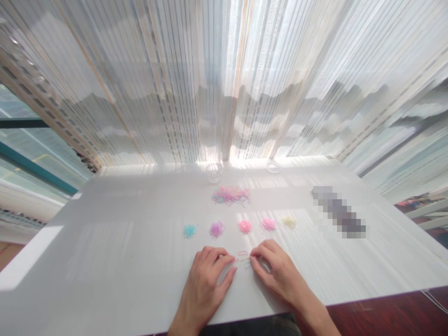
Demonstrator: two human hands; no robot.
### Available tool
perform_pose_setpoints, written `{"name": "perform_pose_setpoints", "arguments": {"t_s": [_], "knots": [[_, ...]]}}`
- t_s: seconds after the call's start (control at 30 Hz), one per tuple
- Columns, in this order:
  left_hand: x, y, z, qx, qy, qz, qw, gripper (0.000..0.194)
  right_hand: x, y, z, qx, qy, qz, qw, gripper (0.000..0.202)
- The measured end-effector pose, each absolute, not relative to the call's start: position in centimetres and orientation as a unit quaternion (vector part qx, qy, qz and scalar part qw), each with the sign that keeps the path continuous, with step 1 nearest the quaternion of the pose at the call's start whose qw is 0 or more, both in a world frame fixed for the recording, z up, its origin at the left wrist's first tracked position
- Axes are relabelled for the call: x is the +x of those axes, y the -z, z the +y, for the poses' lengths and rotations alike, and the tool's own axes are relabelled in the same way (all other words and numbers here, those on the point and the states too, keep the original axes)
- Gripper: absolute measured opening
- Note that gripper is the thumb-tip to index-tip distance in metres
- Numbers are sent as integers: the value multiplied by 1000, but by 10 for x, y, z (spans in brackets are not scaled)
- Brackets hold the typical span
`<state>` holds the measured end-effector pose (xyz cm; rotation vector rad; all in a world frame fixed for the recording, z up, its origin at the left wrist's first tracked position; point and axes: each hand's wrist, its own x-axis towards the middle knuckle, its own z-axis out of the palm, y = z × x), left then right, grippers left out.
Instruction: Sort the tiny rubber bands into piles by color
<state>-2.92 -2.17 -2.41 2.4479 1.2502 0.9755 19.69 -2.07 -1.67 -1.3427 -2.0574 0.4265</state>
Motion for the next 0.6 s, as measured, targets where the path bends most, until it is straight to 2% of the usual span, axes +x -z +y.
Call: {"name": "perform_pose_setpoints", "arguments": {"t_s": [0.43, 0.6], "knots": [[-29, 25, -22, 824, -353, 429, 116, 10, 194, 17, -16, -523, -175, -791, 265, 15], [-29, 26, -22, 821, -365, 426, 108, 11, 194, 16, -15, -486, -181, -803, 294, 14]]}}
